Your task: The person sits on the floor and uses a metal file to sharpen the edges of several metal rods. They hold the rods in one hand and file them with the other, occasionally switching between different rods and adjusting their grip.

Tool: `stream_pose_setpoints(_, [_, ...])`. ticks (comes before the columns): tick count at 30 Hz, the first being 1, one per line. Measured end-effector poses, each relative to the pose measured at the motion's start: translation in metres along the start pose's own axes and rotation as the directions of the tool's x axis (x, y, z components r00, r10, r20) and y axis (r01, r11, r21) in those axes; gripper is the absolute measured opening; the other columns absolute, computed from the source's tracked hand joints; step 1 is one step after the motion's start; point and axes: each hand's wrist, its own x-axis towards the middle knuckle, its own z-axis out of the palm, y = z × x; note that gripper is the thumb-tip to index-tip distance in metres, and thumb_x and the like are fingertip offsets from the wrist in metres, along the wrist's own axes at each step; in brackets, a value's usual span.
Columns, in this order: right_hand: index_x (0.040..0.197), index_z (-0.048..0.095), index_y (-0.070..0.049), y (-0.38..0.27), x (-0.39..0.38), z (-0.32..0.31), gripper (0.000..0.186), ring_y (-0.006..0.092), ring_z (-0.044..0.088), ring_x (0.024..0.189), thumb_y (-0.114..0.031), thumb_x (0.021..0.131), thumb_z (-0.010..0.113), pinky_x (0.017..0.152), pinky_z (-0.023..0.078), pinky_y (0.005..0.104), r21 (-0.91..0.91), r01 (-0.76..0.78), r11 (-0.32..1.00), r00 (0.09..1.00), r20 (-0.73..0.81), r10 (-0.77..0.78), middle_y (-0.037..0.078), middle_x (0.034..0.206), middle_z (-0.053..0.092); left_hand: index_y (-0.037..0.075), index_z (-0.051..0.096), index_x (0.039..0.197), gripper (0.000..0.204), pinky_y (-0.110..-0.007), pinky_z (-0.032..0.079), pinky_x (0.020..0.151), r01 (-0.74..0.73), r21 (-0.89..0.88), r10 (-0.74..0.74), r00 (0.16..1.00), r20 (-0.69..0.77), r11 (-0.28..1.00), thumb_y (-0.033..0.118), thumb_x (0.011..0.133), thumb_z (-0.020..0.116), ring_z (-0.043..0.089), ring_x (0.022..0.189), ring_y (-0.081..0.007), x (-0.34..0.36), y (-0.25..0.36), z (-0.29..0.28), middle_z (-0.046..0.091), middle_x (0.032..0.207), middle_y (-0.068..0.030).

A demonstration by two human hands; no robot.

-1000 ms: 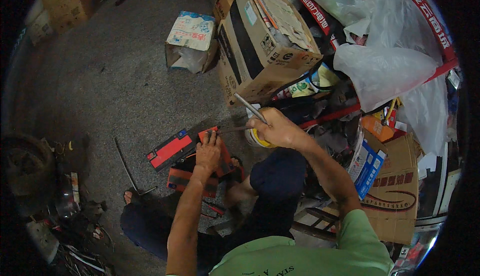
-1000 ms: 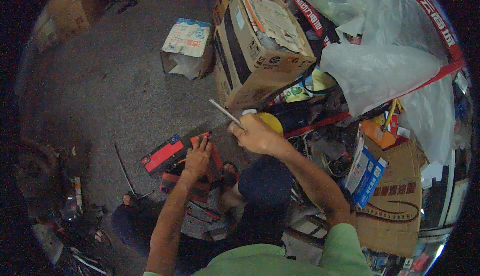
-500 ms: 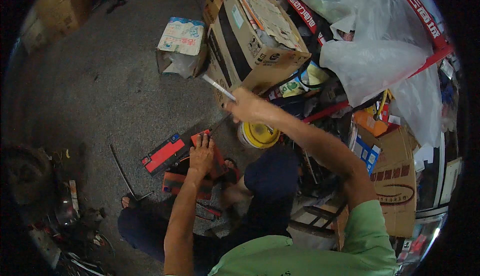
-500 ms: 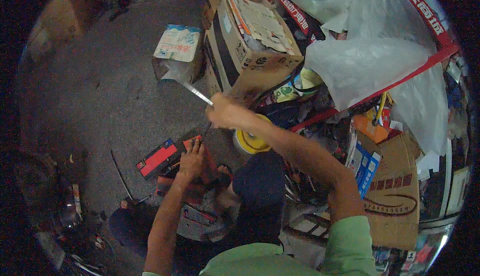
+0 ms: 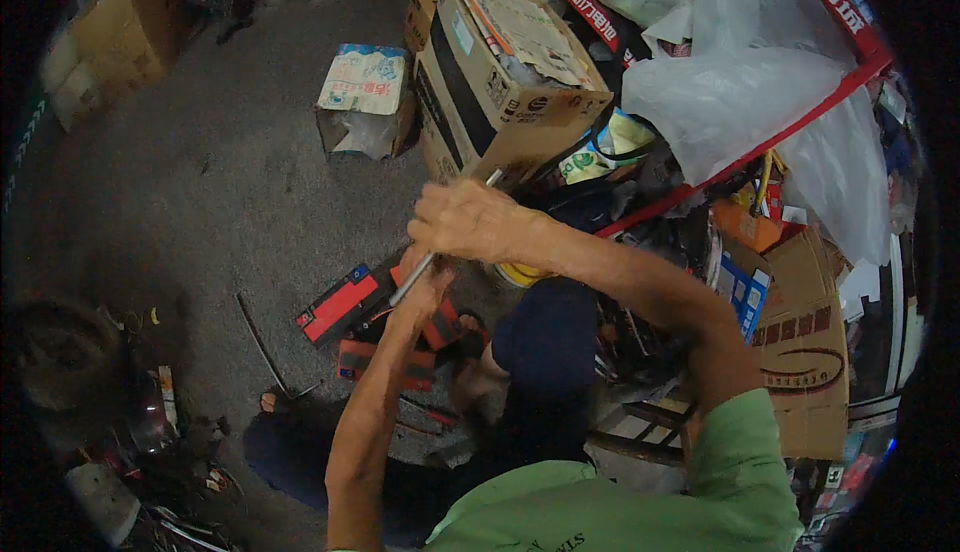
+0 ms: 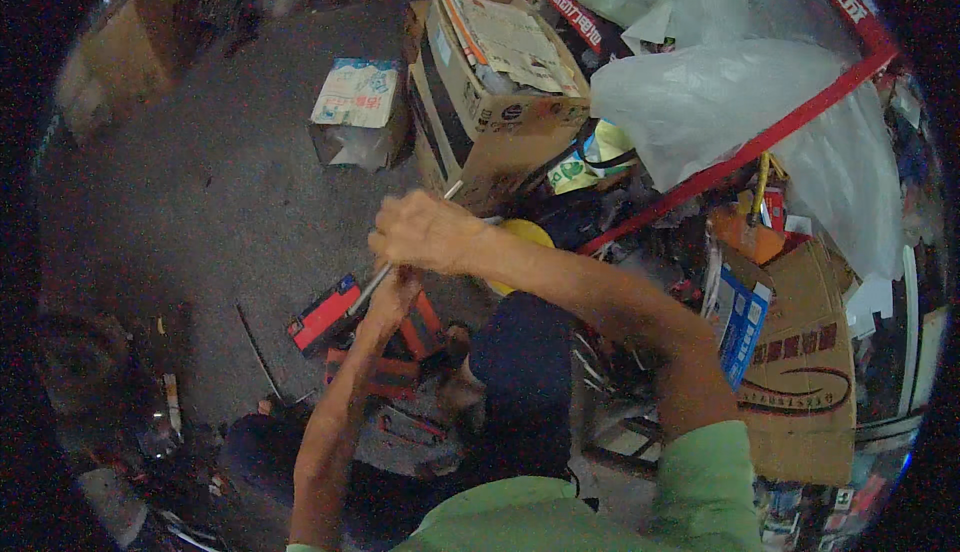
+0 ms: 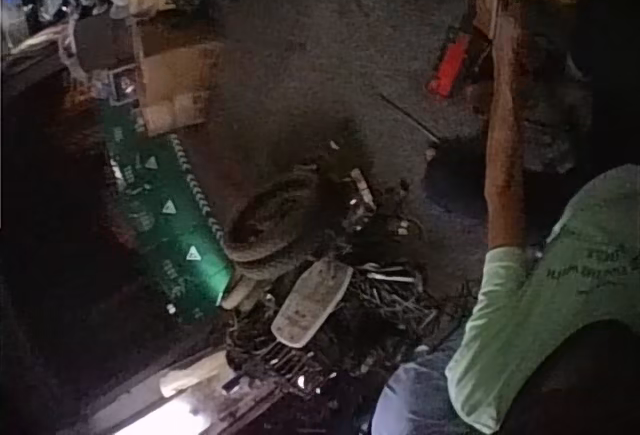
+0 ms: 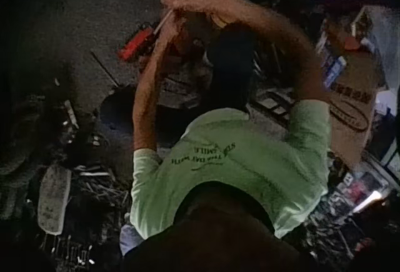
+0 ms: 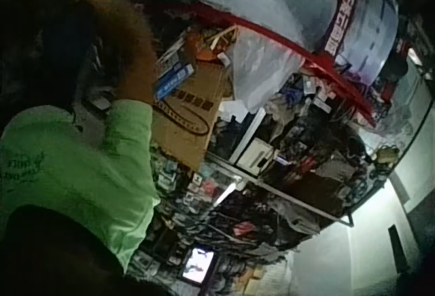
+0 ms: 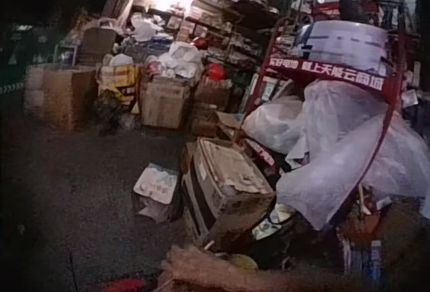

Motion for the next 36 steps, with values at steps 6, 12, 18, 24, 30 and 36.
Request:
stream_pose_setpoints(6, [0.092,0.065,-0.002,-0.042,-0.035,-0.046,0.031,0.0284,0.061,0.079,-0.028,0.077,0.074,0.063,0.046,0.0396,0.393,-0.784,0.48,0.525,0.009,0.851,0.013,0.084,0.061,0.001,0.054,0.122,0.029,-0.042,0.049,0.079,-0.124,0.169,0.138,0.988,-0.073,0.978,0.008,0.093,0.055,0.06,0.09,-0.0364,0.007,0.061,-0.006,0.061,0.103,-0.0213])
stream_pose_setpoints(12, [0.101,0.064,0.002,-0.053,-0.031,-0.032,0.044,0.0339,0.063,0.092,-0.037,0.082,0.069,0.076,0.047,0.0431,0.454,-0.872,0.181,0.308,0.223,0.925,0.023,0.098,0.061,-0.002,0.056,0.107,0.016,-0.04,0.049,0.071,-0.004,-0.197,0.009,1.0,0.024,0.98,0.003,0.093,0.053,0.061,0.081,-0.0329,0.004,0.044,0.001,0.06,0.092,-0.0206])
stream_pose_setpoints(18, [0.1,0.065,0.002,-0.032,-0.04,-0.01,0.026,0.0365,0.056,0.111,-0.006,0.075,0.062,0.098,0.042,0.0441,0.272,-0.462,0.844,0.792,-0.301,0.531,0.02,0.112,0.06,-0.002,0.057,0.109,0.018,-0.036,0.048,0.066,-0.122,0.159,0.108,0.99,0.095,0.98,-0.001,0.091,0.053,0.06,0.075,-0.0232,0.008,0.058,-0.005,0.06,0.084,-0.019])
stream_pose_setpoints(24, [0.094,0.068,0.001,-0.035,-0.043,-0.024,0.019,0.034,0.058,0.106,0.0,0.077,0.062,0.095,0.044,0.0415,0.421,-0.638,0.645,0.436,-0.492,0.753,0.017,0.108,0.064,-0.003,0.053,0.114,0.026,-0.027,0.043,0.062,-0.141,0.029,0.139,0.989,0.058,0.99,-0.008,0.089,0.053,0.047,0.069,-0.0169,0.01,0.057,-0.002,0.056,0.083,-0.0102])
stream_pose_setpoints(30, [0.092,0.068,0.001,-0.042,-0.059,-0.024,0.014,0.0323,0.063,0.095,-0.001,0.078,0.063,0.086,0.049,0.0387,0.572,-0.647,0.504,0.252,-0.463,0.85,0.014,0.097,0.068,0.0,0.058,0.11,0.026,-0.029,0.045,0.06,-0.085,0.133,0.077,0.995,0.061,0.987,-0.005,0.085,0.058,0.056,0.065,-0.0208,0.025,0.02,-0.013,0.063,0.08,-0.015])
stream_pose_setpoints(36, [0.088,0.066,-0.001,-0.032,-0.071,-0.024,0.012,0.0327,0.059,0.093,-0.006,0.078,0.063,0.088,0.044,0.0434,0.628,-0.617,0.474,0.078,-0.55,0.831,0.013,0.093,0.066,-0.001,0.068,0.093,0.013,-0.027,0.047,0.06,-0.052,0.358,0.105,0.986,-0.131,0.932,0.01,0.085,0.07,0.059,0.063,-0.0149,0.024,0.065,-0.013,0.069,0.078,-0.0073])
